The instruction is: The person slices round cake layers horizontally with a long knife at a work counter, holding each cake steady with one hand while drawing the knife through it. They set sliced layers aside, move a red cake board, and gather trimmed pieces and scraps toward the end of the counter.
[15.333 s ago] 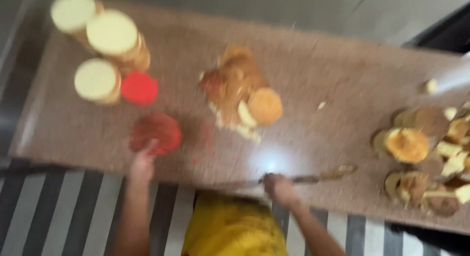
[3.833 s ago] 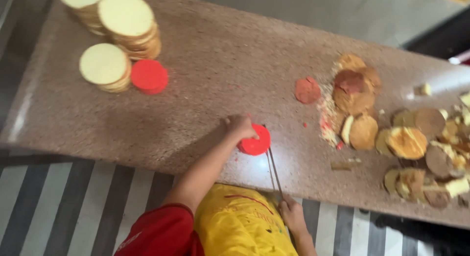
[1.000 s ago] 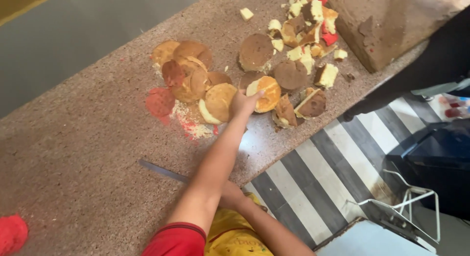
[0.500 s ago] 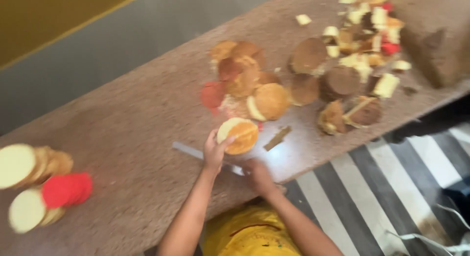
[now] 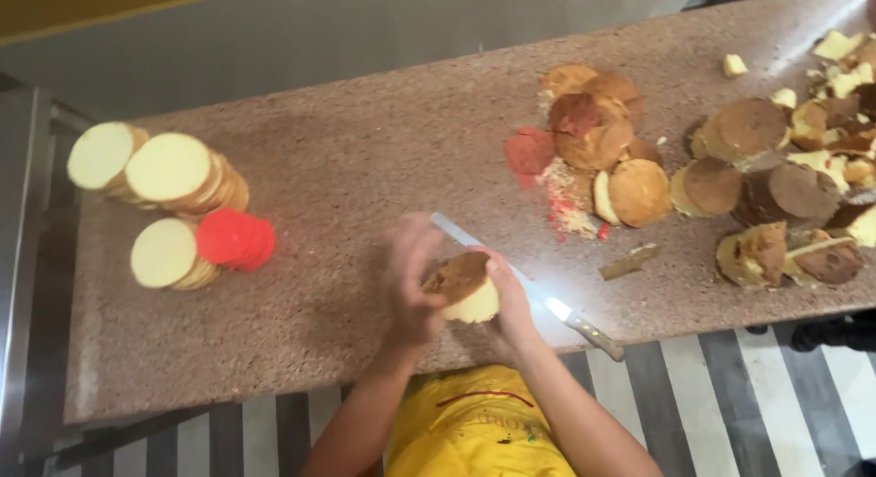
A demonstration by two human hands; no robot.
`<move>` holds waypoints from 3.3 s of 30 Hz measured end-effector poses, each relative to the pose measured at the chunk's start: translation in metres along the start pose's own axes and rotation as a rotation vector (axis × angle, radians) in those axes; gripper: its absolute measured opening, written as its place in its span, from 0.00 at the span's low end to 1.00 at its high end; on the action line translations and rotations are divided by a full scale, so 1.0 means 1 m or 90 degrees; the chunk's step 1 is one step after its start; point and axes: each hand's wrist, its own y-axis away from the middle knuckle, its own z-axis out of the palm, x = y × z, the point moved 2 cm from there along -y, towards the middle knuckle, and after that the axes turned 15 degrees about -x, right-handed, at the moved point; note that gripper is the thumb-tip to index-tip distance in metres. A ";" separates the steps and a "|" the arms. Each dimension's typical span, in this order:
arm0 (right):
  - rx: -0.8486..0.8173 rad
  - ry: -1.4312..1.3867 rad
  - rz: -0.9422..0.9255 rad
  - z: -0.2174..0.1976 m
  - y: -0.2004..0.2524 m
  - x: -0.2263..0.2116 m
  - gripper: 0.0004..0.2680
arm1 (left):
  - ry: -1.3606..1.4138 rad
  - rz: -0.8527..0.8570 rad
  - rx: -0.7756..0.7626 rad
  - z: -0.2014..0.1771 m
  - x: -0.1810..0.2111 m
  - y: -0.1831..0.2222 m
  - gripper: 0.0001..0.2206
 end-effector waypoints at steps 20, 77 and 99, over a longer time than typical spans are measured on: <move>0.106 0.475 0.015 -0.114 -0.005 0.050 0.26 | -0.179 -0.215 -0.600 0.011 -0.080 0.037 0.48; 0.062 0.859 0.276 -0.117 0.095 0.058 0.13 | -0.426 -0.346 -0.588 0.092 -0.161 0.085 0.41; -0.157 0.905 0.236 -0.091 0.086 0.057 0.13 | -0.334 -0.435 -0.603 0.042 -0.148 0.051 0.19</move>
